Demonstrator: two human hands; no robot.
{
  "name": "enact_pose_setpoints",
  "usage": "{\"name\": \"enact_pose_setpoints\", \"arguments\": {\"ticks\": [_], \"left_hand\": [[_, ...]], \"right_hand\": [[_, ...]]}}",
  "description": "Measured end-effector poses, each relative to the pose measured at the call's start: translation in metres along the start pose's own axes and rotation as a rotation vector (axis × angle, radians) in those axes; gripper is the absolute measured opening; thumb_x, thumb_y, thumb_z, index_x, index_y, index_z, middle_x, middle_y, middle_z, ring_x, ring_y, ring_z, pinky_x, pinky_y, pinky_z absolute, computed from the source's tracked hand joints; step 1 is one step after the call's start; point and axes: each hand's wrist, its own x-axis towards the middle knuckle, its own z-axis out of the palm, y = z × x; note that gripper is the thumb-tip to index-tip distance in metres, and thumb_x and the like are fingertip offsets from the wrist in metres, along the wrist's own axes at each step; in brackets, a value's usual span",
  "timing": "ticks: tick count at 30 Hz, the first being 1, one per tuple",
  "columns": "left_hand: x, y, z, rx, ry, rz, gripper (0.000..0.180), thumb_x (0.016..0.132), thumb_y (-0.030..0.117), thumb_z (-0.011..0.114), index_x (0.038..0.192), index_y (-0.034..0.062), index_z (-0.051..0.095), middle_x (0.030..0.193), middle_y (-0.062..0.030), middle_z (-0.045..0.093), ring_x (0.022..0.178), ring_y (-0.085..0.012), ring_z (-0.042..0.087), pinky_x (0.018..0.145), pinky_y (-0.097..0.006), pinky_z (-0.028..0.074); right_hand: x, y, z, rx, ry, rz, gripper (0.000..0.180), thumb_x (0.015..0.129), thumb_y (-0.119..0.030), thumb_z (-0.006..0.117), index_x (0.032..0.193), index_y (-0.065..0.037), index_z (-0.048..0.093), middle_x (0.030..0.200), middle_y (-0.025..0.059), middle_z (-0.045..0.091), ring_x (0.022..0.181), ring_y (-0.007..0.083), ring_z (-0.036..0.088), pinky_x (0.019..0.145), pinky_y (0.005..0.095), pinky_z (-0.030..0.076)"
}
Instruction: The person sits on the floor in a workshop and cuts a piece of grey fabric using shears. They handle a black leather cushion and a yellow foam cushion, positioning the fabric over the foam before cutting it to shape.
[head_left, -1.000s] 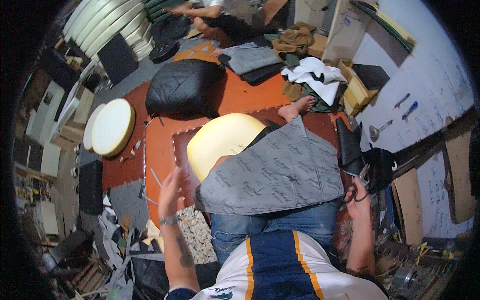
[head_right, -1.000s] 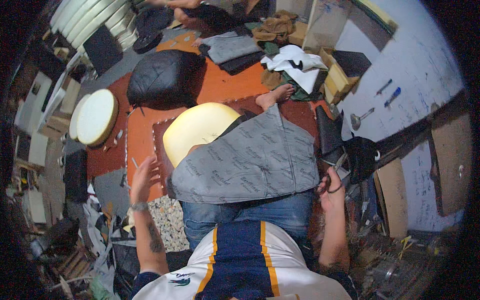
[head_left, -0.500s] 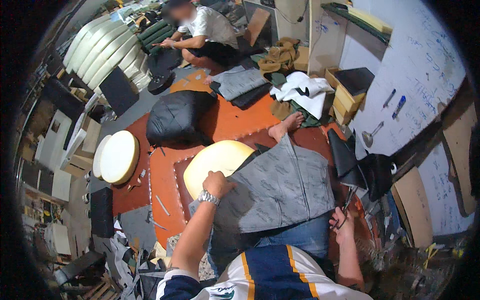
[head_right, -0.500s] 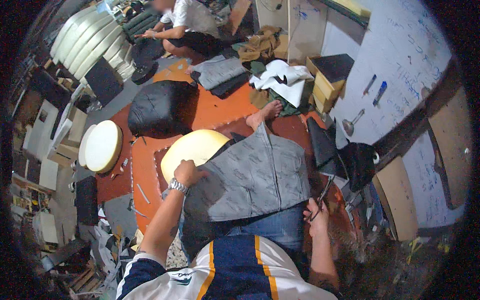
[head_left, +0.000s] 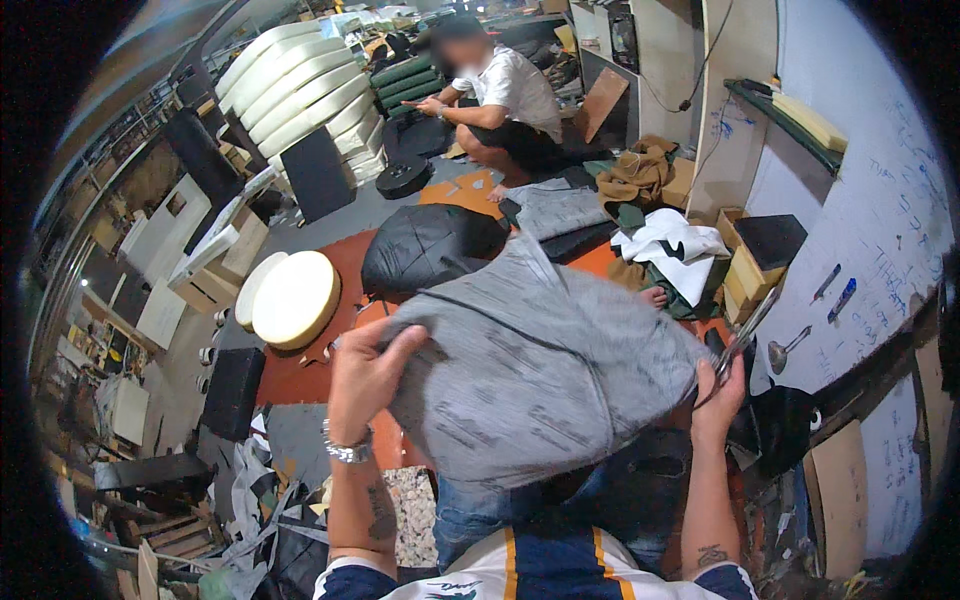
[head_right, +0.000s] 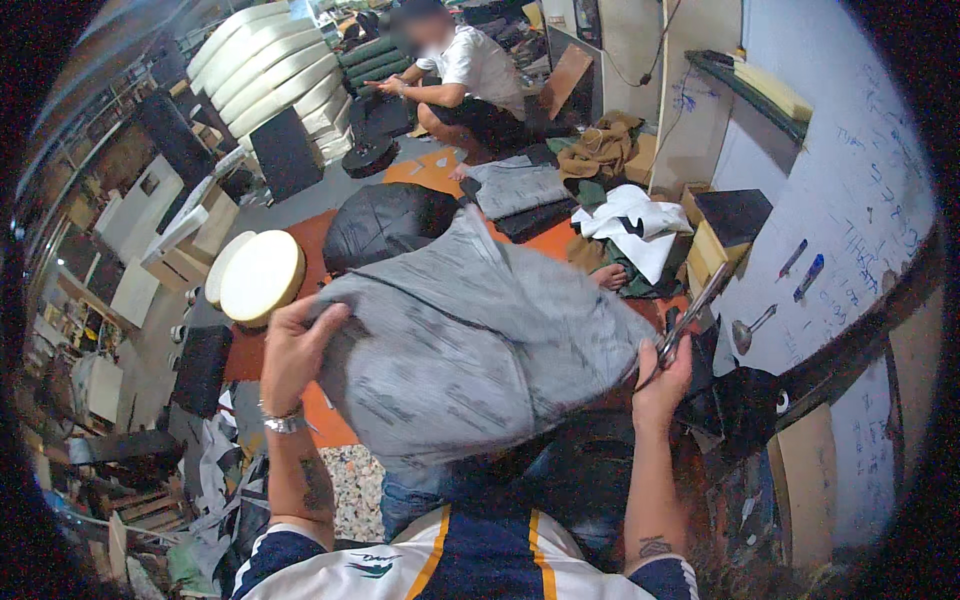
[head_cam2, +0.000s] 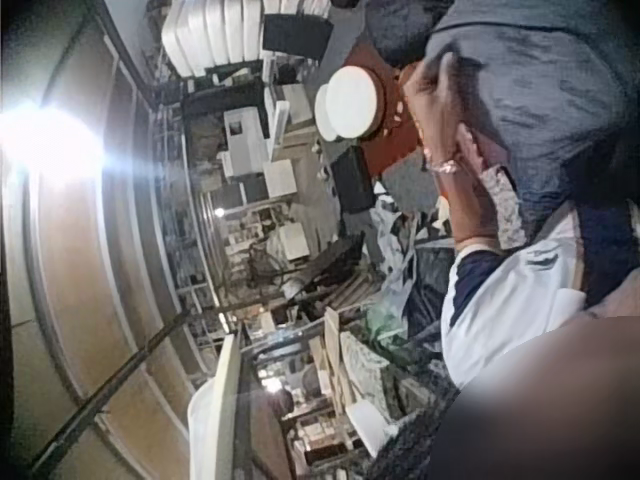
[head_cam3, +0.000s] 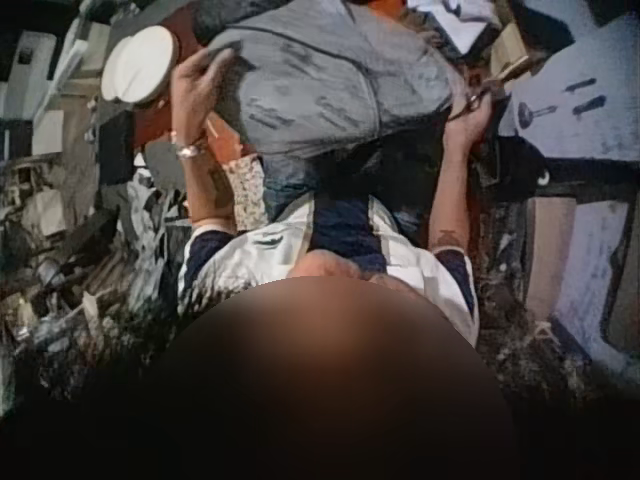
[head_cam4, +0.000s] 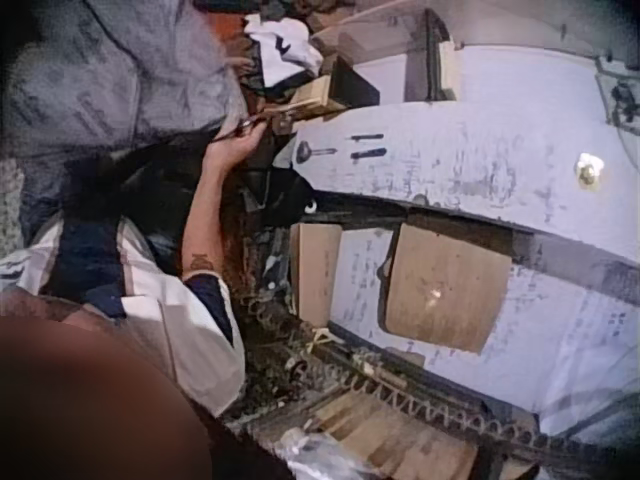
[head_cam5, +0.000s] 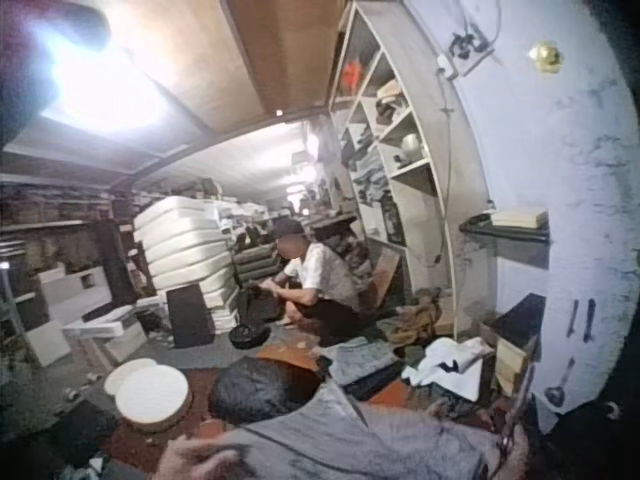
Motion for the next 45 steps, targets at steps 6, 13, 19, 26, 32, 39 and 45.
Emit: {"name": "enact_pose_setpoints", "arguments": {"ticks": [6,13,19,26,32,39,45], "left_hand": [[-0.005,-0.104,-0.021,0.347,0.152,0.031,0.025,0.089,0.018,0.079,0.101,-0.0028,0.075,0.078,-0.0077,0.073,0.069,-0.0099,0.063,0.064,-0.027,0.050],[-0.083,-0.229,0.003,0.002,0.380,-0.364,0.031,0.097,0.029,0.070,0.097,-0.0017,0.071,0.081,-0.0104,0.072,0.071,-0.0204,0.071,0.062,-0.031,0.055],[-0.185,-0.169,0.032,-0.758,-0.164,-1.177,0.053,0.103,0.052,0.051,0.103,0.0007,0.062,0.091,-0.0167,0.072,0.077,-0.0271,0.074,0.058,-0.036,0.059],[-0.180,-0.125,0.104,-1.067,-0.268,-1.129,0.064,0.106,0.049,0.049,0.141,-0.0042,0.045,0.136,-0.0218,0.059,0.101,-0.0310,0.071,0.080,-0.040,0.061],[-0.158,-0.123,0.122,-0.883,0.095,-1.061,0.038,0.102,0.040,0.061,0.111,0.0031,0.054,0.110,-0.0125,0.066,0.091,-0.0244,0.071,0.071,-0.035,0.059],[-0.144,-0.140,0.104,-0.780,0.254,-0.882,0.021,0.098,0.022,0.069,0.092,0.0036,0.062,0.085,-0.0053,0.066,0.074,-0.0140,0.067,0.064,-0.029,0.058],[-0.167,-0.134,0.097,-0.772,0.314,-0.839,0.014,0.097,0.015,0.070,0.099,0.0012,0.066,0.087,-0.0028,0.067,0.081,-0.0117,0.066,0.074,-0.029,0.059]], "right_hand": [[-0.036,-0.005,0.007,-0.049,-0.100,-0.094,0.057,0.096,-0.003,0.064,0.146,0.009,0.039,0.133,0.0161,0.057,0.118,0.0213,0.057,0.103,0.0322,0.043],[-0.171,0.024,-0.094,-0.390,-0.257,0.578,0.053,0.094,-0.007,0.067,0.142,0.005,0.047,0.094,0.0050,0.063,0.079,0.0138,0.062,0.071,0.0274,0.050],[-0.183,-0.005,-0.131,-0.270,-0.612,0.867,0.062,0.092,-0.014,0.075,0.146,0.000,0.048,0.078,-0.0031,0.055,0.063,0.0057,0.052,0.055,0.0226,0.042],[-0.135,-0.021,-0.074,-0.311,-1.500,0.578,0.071,0.084,-0.015,0.085,0.144,-0.001,0.050,0.078,-0.0011,0.056,0.069,0.0061,0.050,0.060,0.0250,0.043],[-0.124,-0.030,-0.031,-0.190,-1.838,0.482,0.051,0.100,-0.030,0.067,0.141,-0.004,0.052,0.076,0.0026,0.060,0.066,0.0099,0.053,0.060,0.0277,0.045],[-0.120,-0.025,0.014,-0.196,-1.954,0.545,0.048,0.104,-0.037,0.060,0.138,-0.004,0.051,0.086,0.0074,0.066,0.076,0.0137,0.060,0.068,0.0320,0.050],[-0.123,-0.033,0.048,-0.240,-2.010,0.400,0.053,0.103,-0.045,0.059,0.138,-0.006,0.051,0.094,0.0129,0.067,0.084,0.0224,0.063,0.075,0.0361,0.051]]}}
